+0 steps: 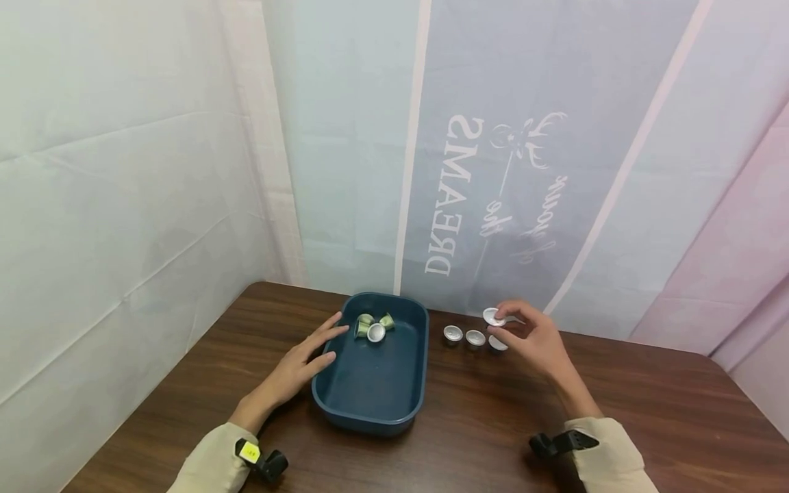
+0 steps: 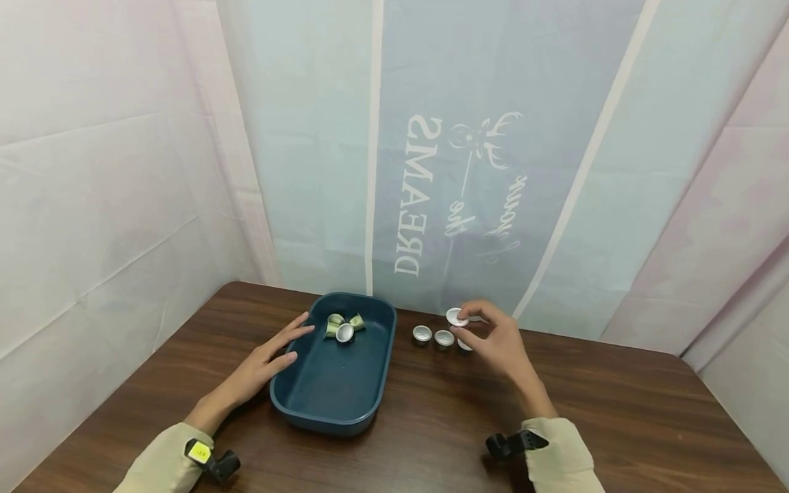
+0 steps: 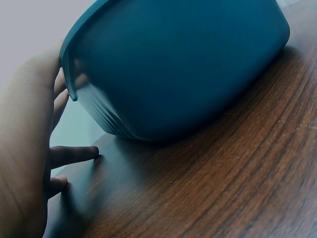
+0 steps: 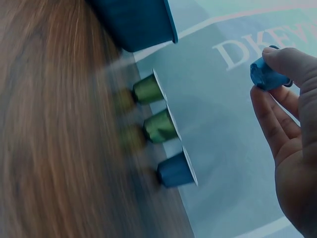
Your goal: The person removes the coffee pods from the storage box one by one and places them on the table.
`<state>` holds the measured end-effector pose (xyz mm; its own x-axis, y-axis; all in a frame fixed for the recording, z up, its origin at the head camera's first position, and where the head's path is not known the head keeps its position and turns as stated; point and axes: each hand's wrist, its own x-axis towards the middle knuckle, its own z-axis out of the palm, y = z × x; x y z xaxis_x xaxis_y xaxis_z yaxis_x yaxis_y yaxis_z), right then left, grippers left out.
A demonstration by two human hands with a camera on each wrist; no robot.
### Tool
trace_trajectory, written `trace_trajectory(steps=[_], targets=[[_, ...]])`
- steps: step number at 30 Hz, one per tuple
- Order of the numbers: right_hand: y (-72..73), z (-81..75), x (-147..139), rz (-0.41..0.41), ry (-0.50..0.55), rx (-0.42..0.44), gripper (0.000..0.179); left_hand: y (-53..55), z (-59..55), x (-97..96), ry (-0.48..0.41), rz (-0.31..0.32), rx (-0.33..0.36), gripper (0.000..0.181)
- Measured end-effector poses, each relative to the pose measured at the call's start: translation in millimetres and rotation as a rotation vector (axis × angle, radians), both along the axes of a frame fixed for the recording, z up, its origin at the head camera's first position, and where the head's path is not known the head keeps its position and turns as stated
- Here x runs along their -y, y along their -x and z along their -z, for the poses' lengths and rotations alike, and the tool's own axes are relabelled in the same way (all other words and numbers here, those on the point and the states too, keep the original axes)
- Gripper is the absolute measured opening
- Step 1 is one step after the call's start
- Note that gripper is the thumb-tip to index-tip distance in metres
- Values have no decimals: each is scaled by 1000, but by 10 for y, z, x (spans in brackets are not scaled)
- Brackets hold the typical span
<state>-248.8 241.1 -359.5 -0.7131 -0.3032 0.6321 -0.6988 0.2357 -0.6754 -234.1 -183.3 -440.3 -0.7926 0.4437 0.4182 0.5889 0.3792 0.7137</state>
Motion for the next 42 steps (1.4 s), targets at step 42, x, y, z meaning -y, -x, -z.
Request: trace_trajectory(steps=[42], targets=[[187, 777, -826, 366, -129, 185, 22, -19, -20, -6, -5, -4, -3, 47]])
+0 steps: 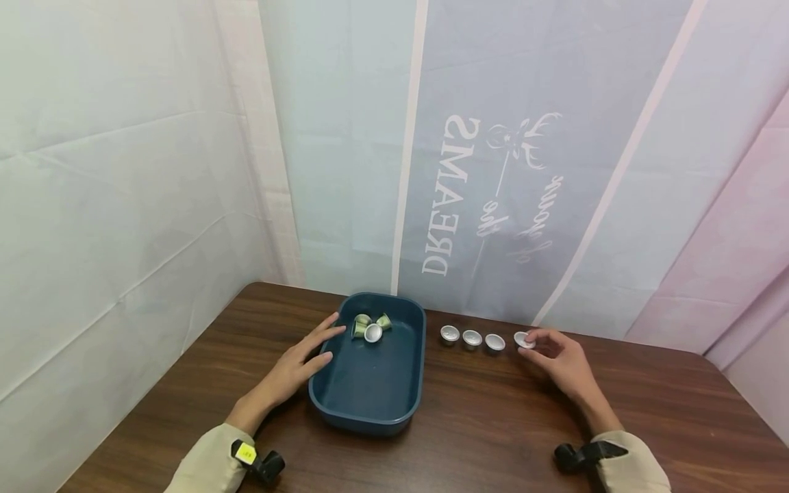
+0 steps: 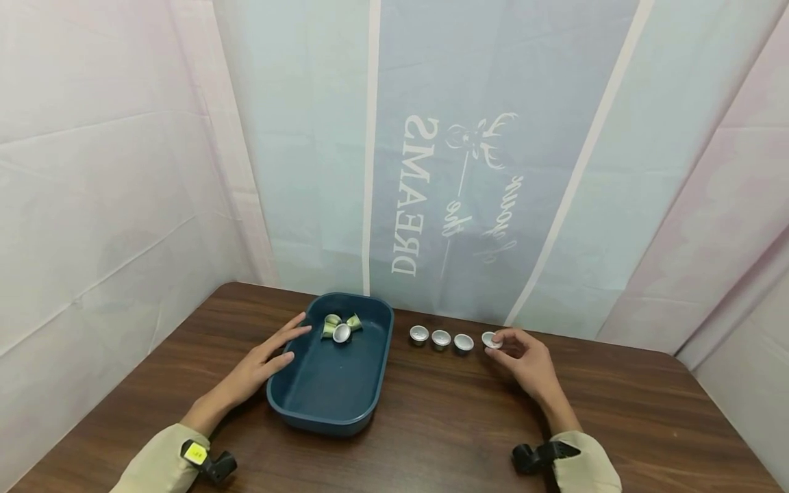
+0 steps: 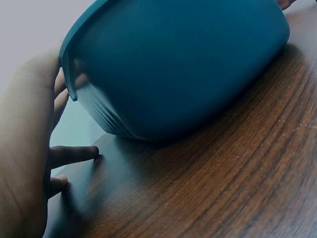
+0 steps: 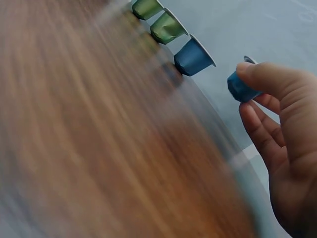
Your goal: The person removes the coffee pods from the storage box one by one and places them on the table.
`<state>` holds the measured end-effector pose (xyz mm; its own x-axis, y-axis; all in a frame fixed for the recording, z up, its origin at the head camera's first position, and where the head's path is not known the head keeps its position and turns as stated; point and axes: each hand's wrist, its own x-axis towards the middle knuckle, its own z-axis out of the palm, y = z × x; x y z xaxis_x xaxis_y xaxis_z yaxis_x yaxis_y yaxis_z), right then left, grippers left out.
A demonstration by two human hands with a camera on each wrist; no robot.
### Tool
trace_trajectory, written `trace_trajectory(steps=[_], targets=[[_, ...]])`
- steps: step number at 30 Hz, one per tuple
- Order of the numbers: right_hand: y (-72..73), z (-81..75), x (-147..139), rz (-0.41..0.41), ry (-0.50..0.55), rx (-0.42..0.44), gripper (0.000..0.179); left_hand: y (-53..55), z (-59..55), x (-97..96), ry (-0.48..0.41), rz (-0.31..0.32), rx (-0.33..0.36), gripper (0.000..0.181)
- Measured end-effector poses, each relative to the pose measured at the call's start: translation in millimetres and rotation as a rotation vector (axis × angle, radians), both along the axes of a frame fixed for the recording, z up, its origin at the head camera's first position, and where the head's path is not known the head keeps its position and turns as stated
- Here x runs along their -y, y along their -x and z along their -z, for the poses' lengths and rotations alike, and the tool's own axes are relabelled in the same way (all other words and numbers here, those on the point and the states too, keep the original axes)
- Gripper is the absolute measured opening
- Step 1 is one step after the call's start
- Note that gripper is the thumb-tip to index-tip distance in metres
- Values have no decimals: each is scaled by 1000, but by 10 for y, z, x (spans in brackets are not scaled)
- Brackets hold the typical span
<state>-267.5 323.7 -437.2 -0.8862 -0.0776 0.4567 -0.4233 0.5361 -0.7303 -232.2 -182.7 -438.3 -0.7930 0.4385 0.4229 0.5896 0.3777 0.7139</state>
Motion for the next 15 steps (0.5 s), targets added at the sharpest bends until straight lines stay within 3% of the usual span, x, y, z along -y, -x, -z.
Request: trace_trajectory(steps=[7, 15], targets=[[5, 72, -2, -14, -95, 20, 22, -10, 0, 3, -1, 2, 9, 47], [4, 101, 18, -28, -126, 18, 23, -10, -12, 0, 2, -6, 11, 47]])
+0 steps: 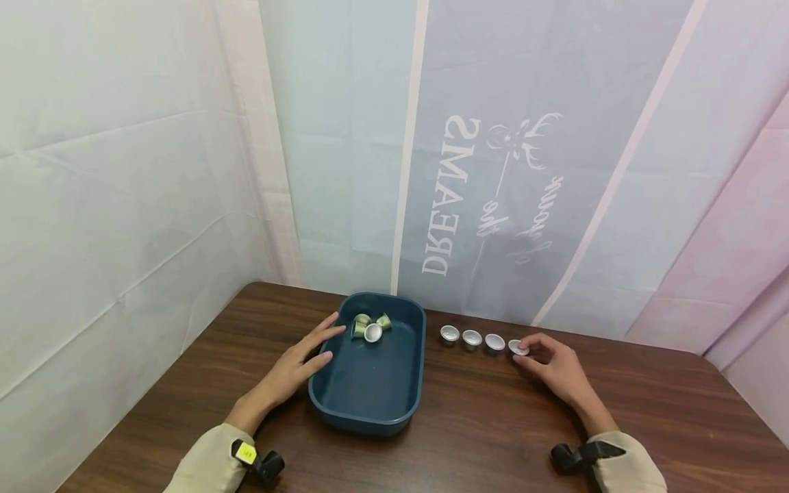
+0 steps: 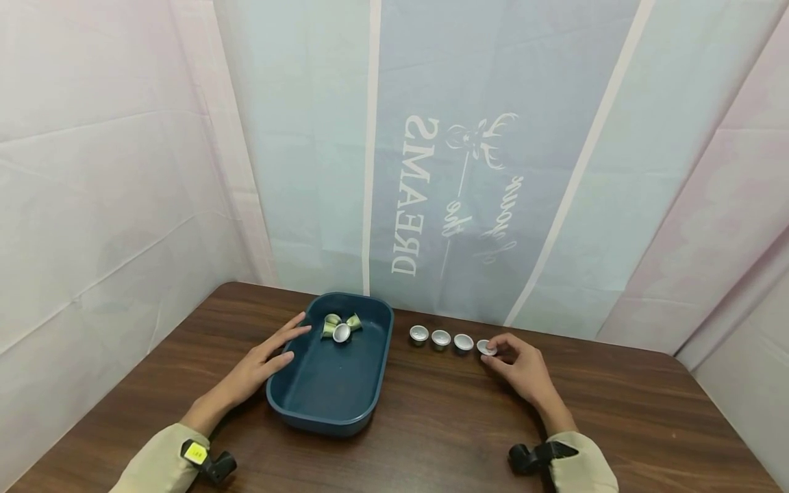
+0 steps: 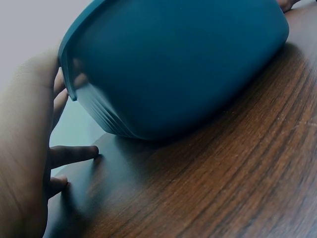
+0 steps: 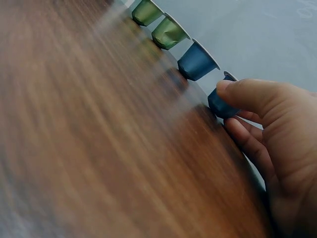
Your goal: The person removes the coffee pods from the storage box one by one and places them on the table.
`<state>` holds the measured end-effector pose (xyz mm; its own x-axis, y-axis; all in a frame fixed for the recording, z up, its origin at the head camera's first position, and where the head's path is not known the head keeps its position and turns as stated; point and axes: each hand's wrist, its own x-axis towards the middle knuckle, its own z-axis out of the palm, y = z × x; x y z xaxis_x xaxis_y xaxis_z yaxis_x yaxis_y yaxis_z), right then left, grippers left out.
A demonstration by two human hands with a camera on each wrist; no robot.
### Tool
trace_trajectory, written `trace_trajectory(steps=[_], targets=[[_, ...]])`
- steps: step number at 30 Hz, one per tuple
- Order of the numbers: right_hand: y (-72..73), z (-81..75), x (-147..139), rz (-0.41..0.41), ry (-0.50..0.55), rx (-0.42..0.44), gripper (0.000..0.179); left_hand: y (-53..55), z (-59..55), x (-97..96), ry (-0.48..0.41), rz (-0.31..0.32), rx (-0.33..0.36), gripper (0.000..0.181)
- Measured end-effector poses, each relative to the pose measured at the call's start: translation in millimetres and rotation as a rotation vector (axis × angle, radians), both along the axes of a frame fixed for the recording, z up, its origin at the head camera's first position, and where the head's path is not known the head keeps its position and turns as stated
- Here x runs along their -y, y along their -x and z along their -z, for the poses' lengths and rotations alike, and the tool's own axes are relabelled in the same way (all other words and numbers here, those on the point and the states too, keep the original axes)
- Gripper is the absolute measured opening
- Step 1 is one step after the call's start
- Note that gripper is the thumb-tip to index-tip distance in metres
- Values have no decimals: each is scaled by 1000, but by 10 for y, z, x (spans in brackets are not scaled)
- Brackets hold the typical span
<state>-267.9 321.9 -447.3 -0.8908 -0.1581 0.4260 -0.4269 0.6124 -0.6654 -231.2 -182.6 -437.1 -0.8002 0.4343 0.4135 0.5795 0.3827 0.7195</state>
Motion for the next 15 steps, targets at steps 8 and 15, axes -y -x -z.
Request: trace_trajectory(steps=[8, 15], targets=[[6, 13, -8, -5, -21, -17, 24, -2, 16, -1, -5, -1, 4, 47], [-2, 5, 10, -37, 4, -27, 28, 0, 16, 1, -6, 1, 2, 47]])
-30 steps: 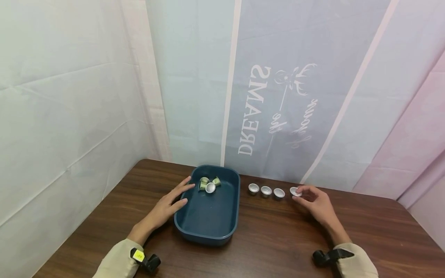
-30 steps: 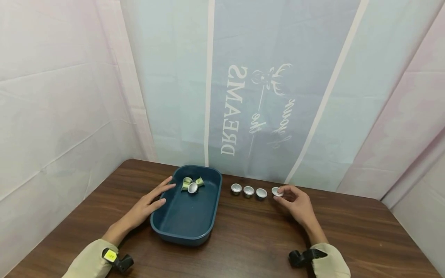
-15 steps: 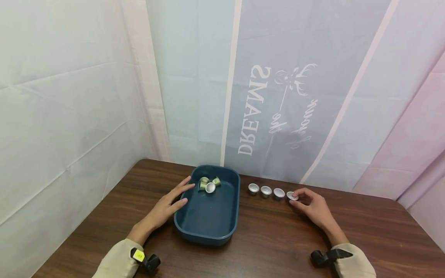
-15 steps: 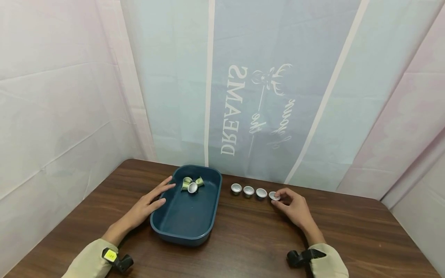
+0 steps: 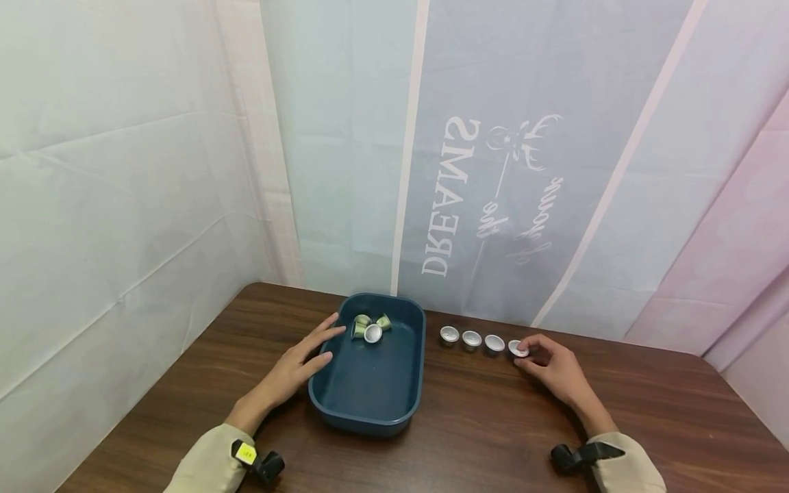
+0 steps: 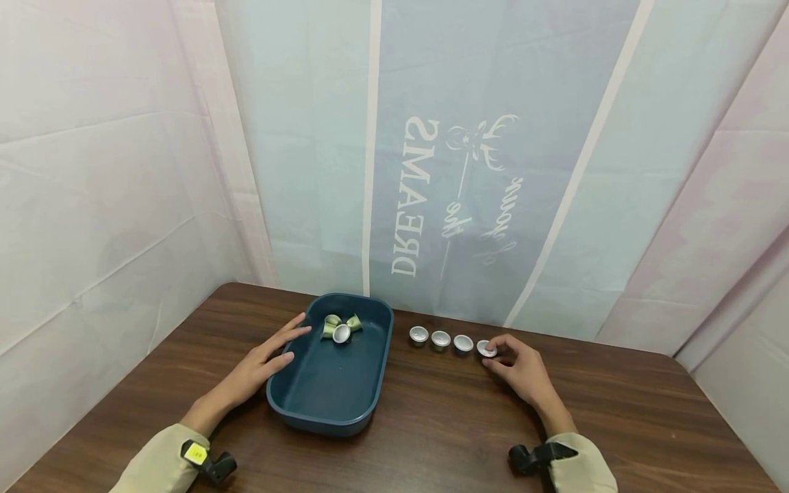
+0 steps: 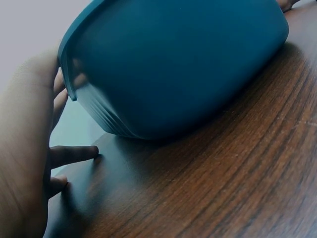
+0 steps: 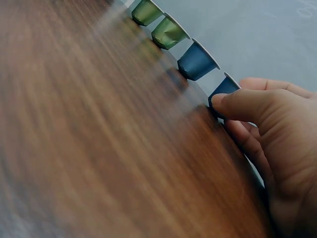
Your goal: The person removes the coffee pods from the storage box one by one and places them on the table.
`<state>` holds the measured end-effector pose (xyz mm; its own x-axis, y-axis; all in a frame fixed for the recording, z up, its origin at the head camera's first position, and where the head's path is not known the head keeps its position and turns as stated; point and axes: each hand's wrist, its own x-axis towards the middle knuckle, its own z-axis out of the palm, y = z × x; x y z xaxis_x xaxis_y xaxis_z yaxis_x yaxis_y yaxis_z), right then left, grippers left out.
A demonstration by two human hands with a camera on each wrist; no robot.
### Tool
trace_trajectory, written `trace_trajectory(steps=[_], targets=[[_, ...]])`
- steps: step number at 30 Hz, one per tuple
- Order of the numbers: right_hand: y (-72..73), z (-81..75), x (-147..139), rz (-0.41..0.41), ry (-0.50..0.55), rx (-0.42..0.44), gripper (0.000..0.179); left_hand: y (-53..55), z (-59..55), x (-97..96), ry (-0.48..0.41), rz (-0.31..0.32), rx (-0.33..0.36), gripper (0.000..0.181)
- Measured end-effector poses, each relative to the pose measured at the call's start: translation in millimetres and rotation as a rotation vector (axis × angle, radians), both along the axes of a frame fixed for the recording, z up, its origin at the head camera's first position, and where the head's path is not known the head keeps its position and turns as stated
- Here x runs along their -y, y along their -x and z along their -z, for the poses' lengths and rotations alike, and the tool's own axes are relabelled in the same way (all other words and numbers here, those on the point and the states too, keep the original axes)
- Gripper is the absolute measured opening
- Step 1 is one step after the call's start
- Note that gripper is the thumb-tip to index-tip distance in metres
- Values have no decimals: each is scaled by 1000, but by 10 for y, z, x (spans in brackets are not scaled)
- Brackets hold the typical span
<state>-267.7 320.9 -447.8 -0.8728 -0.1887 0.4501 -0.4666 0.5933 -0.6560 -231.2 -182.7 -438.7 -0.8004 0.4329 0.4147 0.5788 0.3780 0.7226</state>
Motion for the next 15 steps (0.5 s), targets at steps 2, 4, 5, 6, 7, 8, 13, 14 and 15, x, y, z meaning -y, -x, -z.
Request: trace_trajectory(steps=[2, 4, 5, 6, 7, 8, 13, 14, 15], targets=[[4, 3, 3, -8, 6, 2, 28, -3, -5, 2, 1, 0, 0, 47], [10, 7, 1, -6, 0, 5, 29, -4, -8, 4, 1, -1, 0, 47], [11, 8, 3, -5, -2, 8, 28, -5, -9, 4, 2, -3, 0, 47], [12, 8, 3, 0, -5, 12, 28, -4, -8, 4, 3, -3, -1, 47], [11, 8, 1, 7, -12, 14, 28, -4, -7, 4, 3, -5, 0, 47], [11, 7, -1, 13, -21, 14, 28, -4, -6, 3, 3, -5, 1, 47], [0, -10, -13, 22, -58, 6, 27, 2, 0, -3, 2, -4, 4, 48], [-3, -15, -14, 18, -61, 5, 28, 3, 1, -4, 2, -3, 4, 48], [-6, -20, -14, 13, -59, 5, 28, 5, 1, -3, 2, -3, 4, 48]])
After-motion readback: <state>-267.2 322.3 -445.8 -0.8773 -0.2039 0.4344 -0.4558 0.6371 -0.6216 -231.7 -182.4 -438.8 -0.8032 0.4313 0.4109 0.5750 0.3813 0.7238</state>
